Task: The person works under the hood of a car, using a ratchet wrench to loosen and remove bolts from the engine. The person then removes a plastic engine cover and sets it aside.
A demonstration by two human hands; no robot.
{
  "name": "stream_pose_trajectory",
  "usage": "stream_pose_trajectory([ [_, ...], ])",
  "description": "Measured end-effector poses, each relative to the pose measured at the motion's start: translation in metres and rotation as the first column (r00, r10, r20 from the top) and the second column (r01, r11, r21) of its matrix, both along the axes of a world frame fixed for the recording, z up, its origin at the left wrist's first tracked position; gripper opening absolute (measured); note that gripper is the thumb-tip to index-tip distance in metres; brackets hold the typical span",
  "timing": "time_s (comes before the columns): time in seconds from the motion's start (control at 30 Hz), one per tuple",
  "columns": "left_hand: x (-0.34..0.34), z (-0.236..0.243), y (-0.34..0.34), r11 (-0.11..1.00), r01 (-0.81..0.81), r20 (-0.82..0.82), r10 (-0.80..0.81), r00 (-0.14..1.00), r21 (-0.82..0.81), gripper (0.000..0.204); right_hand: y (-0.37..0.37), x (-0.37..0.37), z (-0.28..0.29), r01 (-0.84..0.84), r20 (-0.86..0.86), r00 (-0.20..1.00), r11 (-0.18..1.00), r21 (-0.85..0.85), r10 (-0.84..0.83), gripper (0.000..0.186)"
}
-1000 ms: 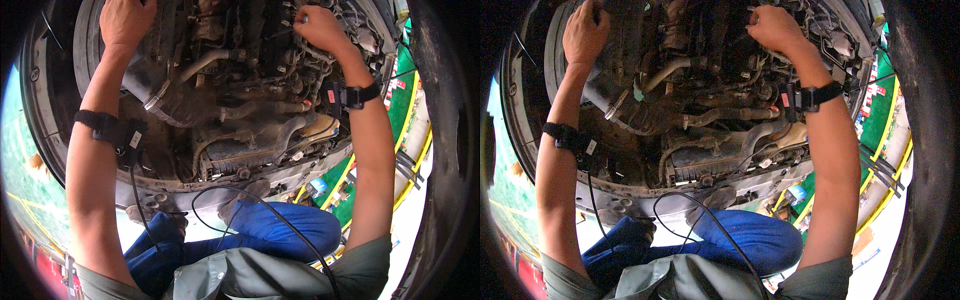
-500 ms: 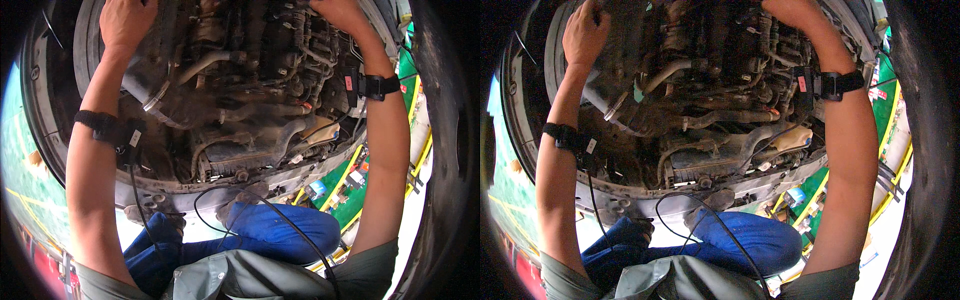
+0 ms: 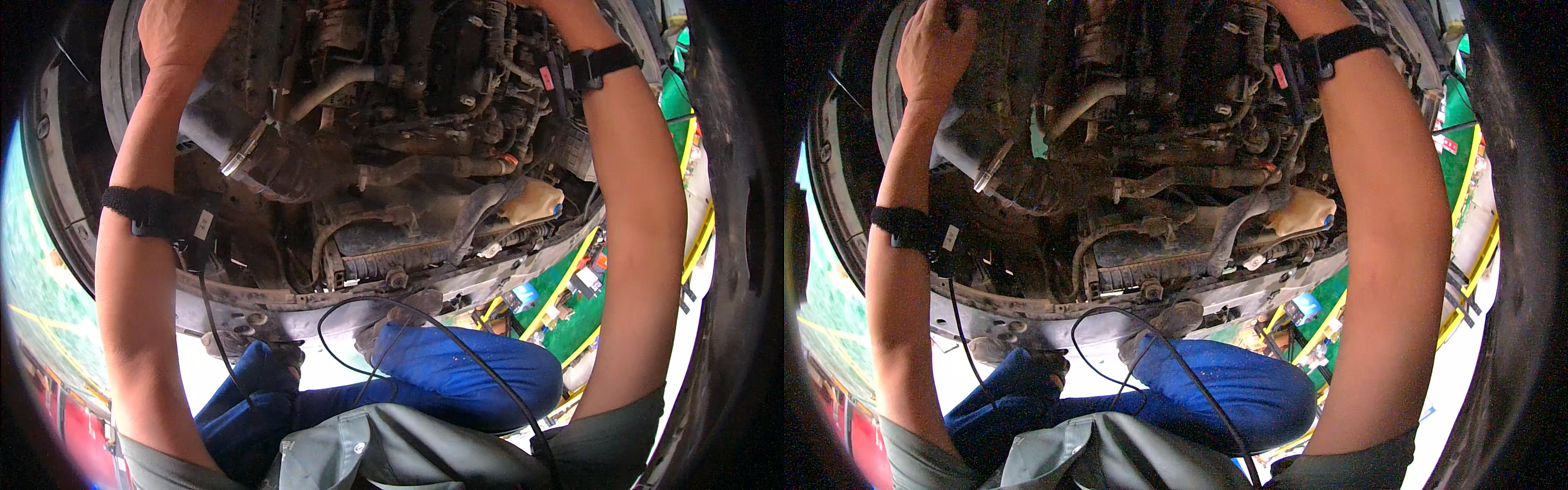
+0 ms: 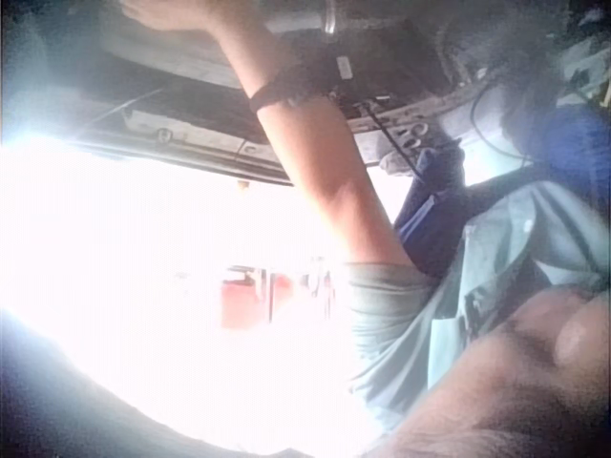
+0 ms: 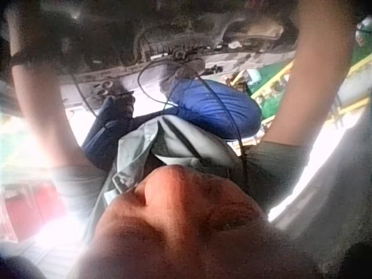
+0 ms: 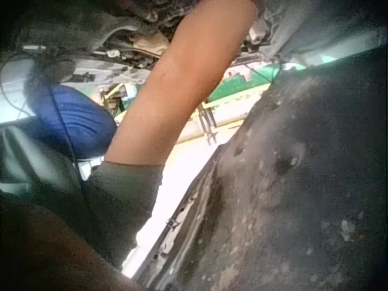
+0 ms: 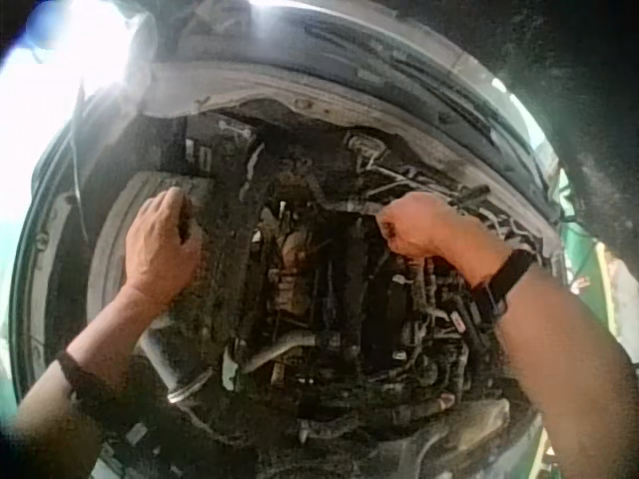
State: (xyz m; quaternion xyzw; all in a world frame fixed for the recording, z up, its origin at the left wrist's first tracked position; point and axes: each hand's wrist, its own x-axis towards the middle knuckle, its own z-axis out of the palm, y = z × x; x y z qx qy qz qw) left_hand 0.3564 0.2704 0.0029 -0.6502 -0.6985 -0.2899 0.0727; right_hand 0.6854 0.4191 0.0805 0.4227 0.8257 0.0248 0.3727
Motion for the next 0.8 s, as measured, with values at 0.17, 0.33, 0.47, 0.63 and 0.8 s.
stream_pose_trajectory([
  [0.17, -0.002, -0.001, 0.0, 1.0, 0.021, 0.007, -0.021, 1.0, 0.022, 0.017, 0.01, 0.025, -0.047, 0.1, -0.028, 0.994, 0.993, -0.065, -0.102, 0.02],
  [0.33, -0.001, 0.0, 0.003, 0.999, 0.025, -0.001, -0.025, 1.0, 0.041, 0.016, 0.008, 0.047, -0.099, 0.221, -0.235, 0.952, 0.971, 0.092, -0.194, 0.027],
  [0.47, 0.003, 0.004, 0.002, 1.0, -0.001, 0.026, 0.002, 1.0, -0.03, 0.016, 0.004, 0.039, -0.078, 0.271, -0.01, 0.961, 0.954, -0.129, -0.275, 0.041],
  [0.63, 0.0, 0.008, 0.0, 1.0, 0.01, 0.034, -0.01, 0.999, -0.012, 0.018, -0.052, 0.058, -0.009, 0.416, -0.159, 0.901, 0.907, 0.057, -0.403, 0.065],
  [0.8, -0.009, -0.011, 0.004, 0.992, -0.06, 0.043, 0.066, 0.997, -0.115, 0.02, -0.064, 0.086, 0.024, 0.675, -0.143, 0.723, 0.735, -0.068, -0.676, 0.046],
])
